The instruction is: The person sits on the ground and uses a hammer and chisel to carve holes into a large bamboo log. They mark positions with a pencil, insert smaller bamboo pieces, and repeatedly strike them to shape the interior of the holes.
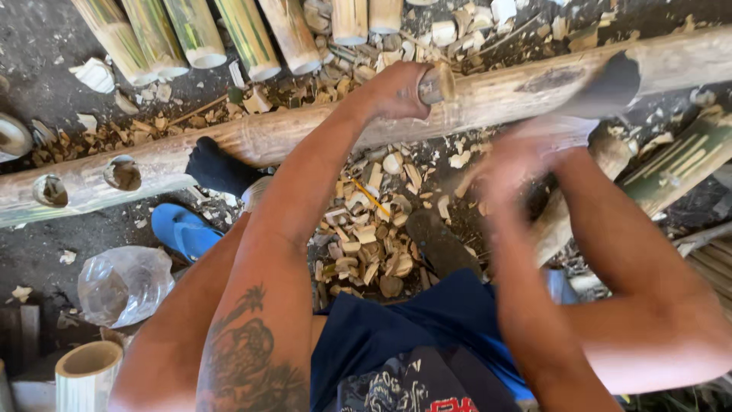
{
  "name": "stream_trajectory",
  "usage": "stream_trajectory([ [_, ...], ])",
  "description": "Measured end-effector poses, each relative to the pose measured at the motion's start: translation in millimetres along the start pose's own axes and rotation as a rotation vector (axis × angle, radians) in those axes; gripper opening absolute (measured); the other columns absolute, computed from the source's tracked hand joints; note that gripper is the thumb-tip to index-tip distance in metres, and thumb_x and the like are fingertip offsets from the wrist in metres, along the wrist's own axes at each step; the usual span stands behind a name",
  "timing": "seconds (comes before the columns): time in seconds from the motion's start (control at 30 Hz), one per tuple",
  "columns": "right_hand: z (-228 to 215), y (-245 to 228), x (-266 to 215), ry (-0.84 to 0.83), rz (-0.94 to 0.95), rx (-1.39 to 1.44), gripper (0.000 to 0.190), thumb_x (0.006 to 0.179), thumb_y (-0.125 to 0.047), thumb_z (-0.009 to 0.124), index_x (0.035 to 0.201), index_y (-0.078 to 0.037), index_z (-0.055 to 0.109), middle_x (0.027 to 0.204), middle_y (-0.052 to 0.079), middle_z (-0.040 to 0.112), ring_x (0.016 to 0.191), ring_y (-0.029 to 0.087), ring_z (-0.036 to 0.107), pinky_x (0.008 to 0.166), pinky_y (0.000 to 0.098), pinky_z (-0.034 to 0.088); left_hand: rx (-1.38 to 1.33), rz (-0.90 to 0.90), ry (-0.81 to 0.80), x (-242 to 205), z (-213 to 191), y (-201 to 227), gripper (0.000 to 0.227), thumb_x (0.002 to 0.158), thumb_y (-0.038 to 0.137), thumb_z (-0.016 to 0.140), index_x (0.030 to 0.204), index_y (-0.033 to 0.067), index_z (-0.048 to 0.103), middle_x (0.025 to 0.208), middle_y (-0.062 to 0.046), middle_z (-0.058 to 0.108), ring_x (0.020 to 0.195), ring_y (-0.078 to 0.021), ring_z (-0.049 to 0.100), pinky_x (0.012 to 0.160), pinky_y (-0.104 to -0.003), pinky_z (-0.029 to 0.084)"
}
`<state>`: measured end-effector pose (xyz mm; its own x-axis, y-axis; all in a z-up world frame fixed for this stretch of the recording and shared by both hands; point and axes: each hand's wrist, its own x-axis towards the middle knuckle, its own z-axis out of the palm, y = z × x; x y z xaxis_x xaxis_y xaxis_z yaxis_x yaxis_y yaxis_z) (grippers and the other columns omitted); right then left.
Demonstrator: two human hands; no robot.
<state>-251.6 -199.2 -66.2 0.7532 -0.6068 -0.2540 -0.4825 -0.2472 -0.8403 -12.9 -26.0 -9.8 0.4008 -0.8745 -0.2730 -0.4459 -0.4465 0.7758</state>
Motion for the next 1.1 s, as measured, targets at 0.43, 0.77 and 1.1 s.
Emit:
stream_trajectory([
  [0.43,-35.7,-90.3,-29.6,0.115,-0.077,0.289,0.016,0.097,-0.008,0.053,0.112,-0.006,0.054,0.09,0.011,0.063,0.07,0.02,0.063,0.058,0.0337,0.054,-0.129,-0.117,-0.038,-15.0,-5.9,13.0,0.056,0.074,0.01,0.083,0.126,0.0066,0.062,0.111,-0.013,0.073,0.098,-0.0235,0.073,0.094,-0.034,0.061],
  [0.77,13.5,-28.6,-32.4,-0.147,-0.028,-0.133,0.009,0.094,-0.001,0.052,0.101,-0.006,0.051,0.08,0.009,0.058,0.061,0.014,0.056,0.046,0.0304,0.045,0.035,-0.025,0.052,-28.2,6.7,6.7,0.074,0.068,0.023,0.092,0.133,0.0076,0.058,0.118,-0.014,0.072,0.106,-0.0294,0.069,0.098,-0.045,0.054],
  [1.1,65.9,-47.8,-21.8,-0.414,0.303,0.268,0.014,0.093,-0.002,0.05,0.102,-0.013,0.046,0.065,0.0,0.05,0.045,0.011,0.044,0.035,0.0279,0.036,0.083,0.152,0.246,-88.0,28.7,16.9,0.063,0.066,0.029,0.093,0.123,0.0184,0.067,0.107,-0.007,0.077,0.095,-0.0246,0.074,0.083,-0.041,0.061],
])
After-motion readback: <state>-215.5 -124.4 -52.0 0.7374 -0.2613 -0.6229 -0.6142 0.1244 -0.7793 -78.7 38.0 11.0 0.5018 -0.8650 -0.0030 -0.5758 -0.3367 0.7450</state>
